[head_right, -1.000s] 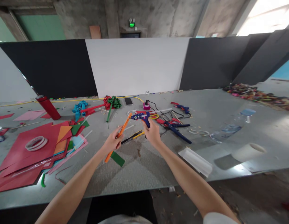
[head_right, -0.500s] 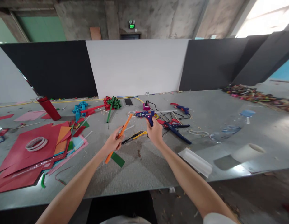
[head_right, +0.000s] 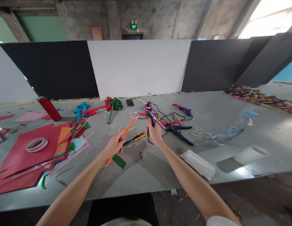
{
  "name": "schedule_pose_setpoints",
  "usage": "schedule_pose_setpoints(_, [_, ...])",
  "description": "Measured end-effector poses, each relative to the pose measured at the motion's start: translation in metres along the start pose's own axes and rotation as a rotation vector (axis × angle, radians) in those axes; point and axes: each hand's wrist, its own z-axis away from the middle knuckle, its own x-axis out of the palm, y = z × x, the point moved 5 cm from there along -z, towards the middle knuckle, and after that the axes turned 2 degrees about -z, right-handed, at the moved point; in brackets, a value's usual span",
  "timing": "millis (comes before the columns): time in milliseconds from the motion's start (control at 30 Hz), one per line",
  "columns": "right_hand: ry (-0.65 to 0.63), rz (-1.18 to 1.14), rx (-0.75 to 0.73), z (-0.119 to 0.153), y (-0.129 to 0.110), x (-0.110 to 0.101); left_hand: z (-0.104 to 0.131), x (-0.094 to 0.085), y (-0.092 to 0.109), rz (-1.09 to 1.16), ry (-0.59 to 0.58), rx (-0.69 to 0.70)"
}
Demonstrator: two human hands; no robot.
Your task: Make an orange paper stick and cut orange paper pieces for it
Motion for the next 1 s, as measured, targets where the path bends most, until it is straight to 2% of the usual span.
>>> schedule_pose_setpoints(100, [-0.137,-0.274,0.259,0.006,0.007,0.015,0.000,0.001,0.000,-0.092,0.031,0.054])
schedule_pose_setpoints(133, [-0.162,-0.323,0.301,0.008,0.006,0.018,0.000,0.001,0.002,-0.131,0.046,0.096])
schedule_pose_setpoints(233, [-0.187,-0.376,0.356,0.014,0.002,0.024,0.003,0.003,0.008,-0.255,0.090,0.224])
schedule_pose_setpoints(333, [-0.175,-0.397,0.396,0.020,-0.005,0.027,0.006,0.009,0.011,-0.354,0.070,0.268])
schedule_pose_setpoints(567, [-0.222,-0.387,0.337,0.026,-0.016,0.032,0.008,0.020,0.007,-0.455,0.062,0.256])
schedule_pose_setpoints(733, [-0.195,-0.419,0.367,0.026,-0.013,0.030,0.010,0.025,0.012,-0.606,-0.015,0.213])
schedule_pose_setpoints(867, [-0.162,-0.443,0.387,0.028,-0.016,0.030,0.012,0.024,0.017,-0.576,-0.014,0.246])
schedule_pose_setpoints(1000, [-0.156,-0.389,0.384,0.028,-0.020,0.028,0.011,0.024,0.014,-0.556,-0.016,0.256])
